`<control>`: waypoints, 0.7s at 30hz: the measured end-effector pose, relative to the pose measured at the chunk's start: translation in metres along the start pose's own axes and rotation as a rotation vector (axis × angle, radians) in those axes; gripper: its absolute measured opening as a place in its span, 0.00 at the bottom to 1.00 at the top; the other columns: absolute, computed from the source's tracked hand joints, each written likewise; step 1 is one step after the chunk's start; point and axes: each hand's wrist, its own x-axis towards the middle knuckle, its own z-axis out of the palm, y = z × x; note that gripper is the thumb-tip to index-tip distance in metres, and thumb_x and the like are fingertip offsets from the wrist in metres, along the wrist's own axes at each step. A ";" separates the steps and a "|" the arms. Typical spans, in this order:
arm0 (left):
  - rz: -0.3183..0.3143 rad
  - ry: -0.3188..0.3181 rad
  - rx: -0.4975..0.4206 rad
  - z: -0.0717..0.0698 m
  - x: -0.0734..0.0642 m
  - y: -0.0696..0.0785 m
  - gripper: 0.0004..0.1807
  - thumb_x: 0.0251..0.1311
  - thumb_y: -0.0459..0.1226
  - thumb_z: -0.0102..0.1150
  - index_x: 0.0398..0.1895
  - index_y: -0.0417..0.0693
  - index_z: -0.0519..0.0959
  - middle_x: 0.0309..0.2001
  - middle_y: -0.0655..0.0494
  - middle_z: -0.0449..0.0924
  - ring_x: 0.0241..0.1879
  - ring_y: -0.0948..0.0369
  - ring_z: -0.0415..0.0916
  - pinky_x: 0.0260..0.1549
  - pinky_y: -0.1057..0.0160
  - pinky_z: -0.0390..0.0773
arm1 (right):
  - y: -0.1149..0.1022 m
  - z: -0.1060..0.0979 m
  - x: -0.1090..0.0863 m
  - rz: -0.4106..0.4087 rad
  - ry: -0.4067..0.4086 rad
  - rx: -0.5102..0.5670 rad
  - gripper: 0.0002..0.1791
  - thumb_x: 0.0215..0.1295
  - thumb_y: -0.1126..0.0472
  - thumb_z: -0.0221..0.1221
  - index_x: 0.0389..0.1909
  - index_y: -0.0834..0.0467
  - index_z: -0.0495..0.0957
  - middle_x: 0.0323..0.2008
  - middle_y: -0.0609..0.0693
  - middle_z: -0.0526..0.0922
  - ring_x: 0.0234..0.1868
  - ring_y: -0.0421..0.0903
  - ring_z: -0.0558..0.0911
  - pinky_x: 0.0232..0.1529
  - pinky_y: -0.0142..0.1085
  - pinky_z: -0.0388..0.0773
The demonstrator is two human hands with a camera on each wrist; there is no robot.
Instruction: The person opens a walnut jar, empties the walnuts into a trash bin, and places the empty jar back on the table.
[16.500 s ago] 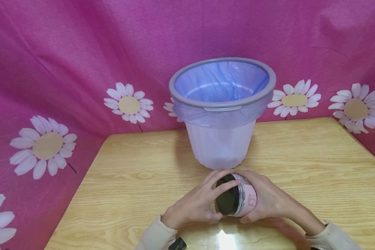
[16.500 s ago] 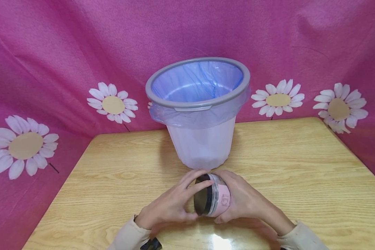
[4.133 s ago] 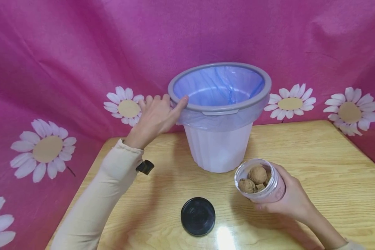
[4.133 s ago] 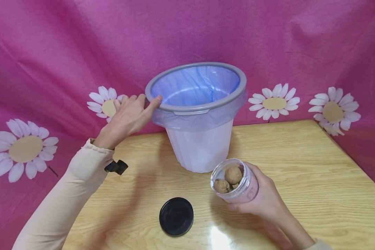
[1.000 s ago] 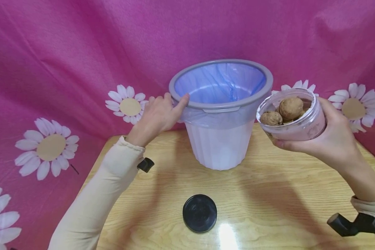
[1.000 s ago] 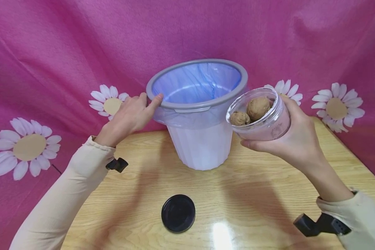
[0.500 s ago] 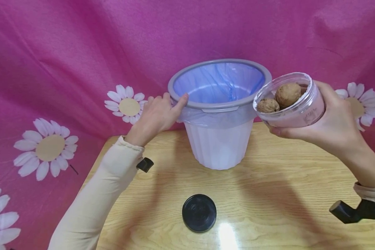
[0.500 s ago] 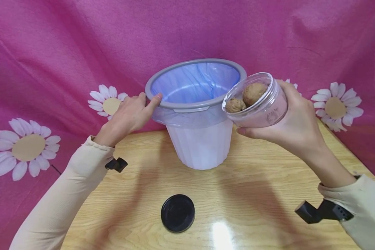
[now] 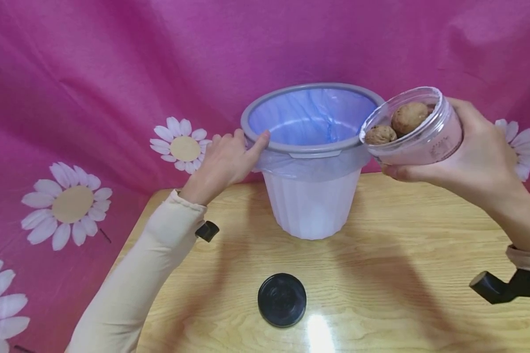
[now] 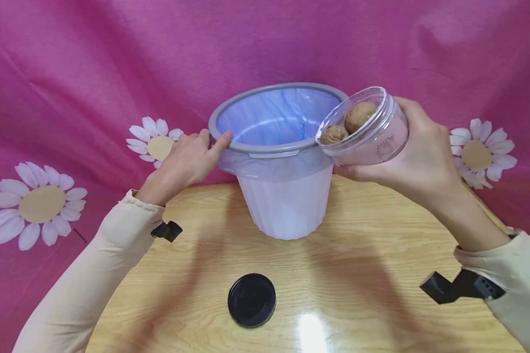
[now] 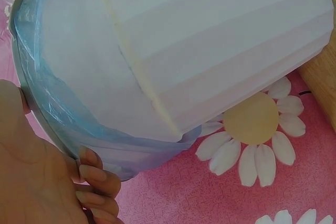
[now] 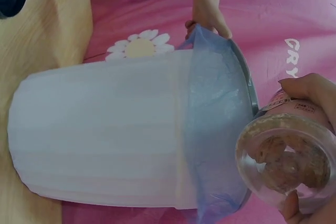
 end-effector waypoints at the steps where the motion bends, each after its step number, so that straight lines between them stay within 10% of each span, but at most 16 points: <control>1: 0.000 0.000 0.002 0.000 0.000 0.000 0.50 0.62 0.70 0.22 0.59 0.33 0.68 0.50 0.40 0.75 0.49 0.44 0.67 0.53 0.49 0.66 | -0.001 -0.001 0.002 0.003 -0.004 -0.015 0.55 0.26 0.59 0.82 0.64 0.47 0.68 0.45 0.36 0.74 0.43 0.31 0.71 0.42 0.23 0.62; 21: -0.006 0.006 0.022 0.000 0.001 0.002 0.49 0.64 0.69 0.23 0.59 0.34 0.68 0.52 0.40 0.75 0.49 0.43 0.67 0.54 0.49 0.66 | -0.014 -0.006 0.035 -0.147 0.052 -0.190 0.58 0.23 0.53 0.82 0.64 0.57 0.68 0.51 0.60 0.78 0.41 0.29 0.66 0.38 0.22 0.57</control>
